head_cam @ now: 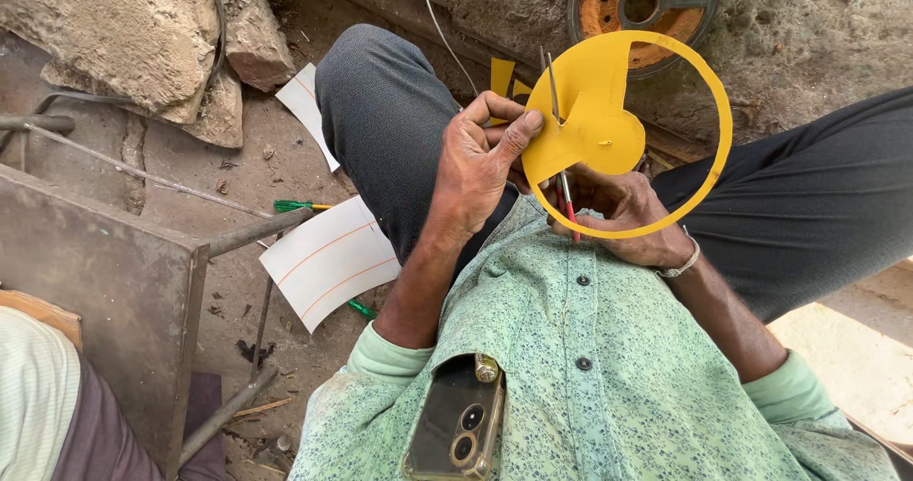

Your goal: The person uses scissors to cut a yellow plastic disc into a specific shape. They rotate the disc and make precise cuts along the edges and interior sections, gradually removing material to form a wheel-like pattern.

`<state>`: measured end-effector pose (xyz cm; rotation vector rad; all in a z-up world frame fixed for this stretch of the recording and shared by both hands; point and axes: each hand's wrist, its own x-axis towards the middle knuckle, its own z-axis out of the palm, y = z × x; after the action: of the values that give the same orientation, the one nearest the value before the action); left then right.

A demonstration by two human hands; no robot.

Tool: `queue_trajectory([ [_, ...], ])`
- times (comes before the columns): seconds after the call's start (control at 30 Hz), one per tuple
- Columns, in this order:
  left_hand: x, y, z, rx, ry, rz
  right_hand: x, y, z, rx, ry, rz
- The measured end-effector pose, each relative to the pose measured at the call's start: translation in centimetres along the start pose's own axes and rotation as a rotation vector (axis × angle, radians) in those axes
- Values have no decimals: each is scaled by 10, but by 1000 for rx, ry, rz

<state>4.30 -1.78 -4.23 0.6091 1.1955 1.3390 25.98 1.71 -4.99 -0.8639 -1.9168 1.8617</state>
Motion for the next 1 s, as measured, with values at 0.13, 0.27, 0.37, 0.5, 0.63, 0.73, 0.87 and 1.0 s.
queue_trajectory([
  [0.13, -2, -2, 0, 19, -44, -4, 0, 1, 1, 66, 4, 159],
  [0.27, -5, -6, 3, -95, -119, -64, -4, -2, 3, 197, 7, 116],
  [0.37, -3, -9, 4, -111, -151, -15, -5, -6, 3, 343, -12, 122],
  [0.5, 1, -16, 1, 26, -76, 9, -2, -2, 4, 163, -9, 77],
  [0.63, 4, -14, -3, 21, -41, 130, -1, 0, 3, 234, -71, 108],
  [0.73, 6, -10, -5, -109, -59, 131, -2, -1, 4, 348, -116, 151],
  [0.87, 7, -9, -7, -43, -27, 115, -2, -1, 5, 334, -116, 120],
  [1.0, 7, -9, -7, -30, 26, 122, -3, 0, 5, 306, -99, 165],
])
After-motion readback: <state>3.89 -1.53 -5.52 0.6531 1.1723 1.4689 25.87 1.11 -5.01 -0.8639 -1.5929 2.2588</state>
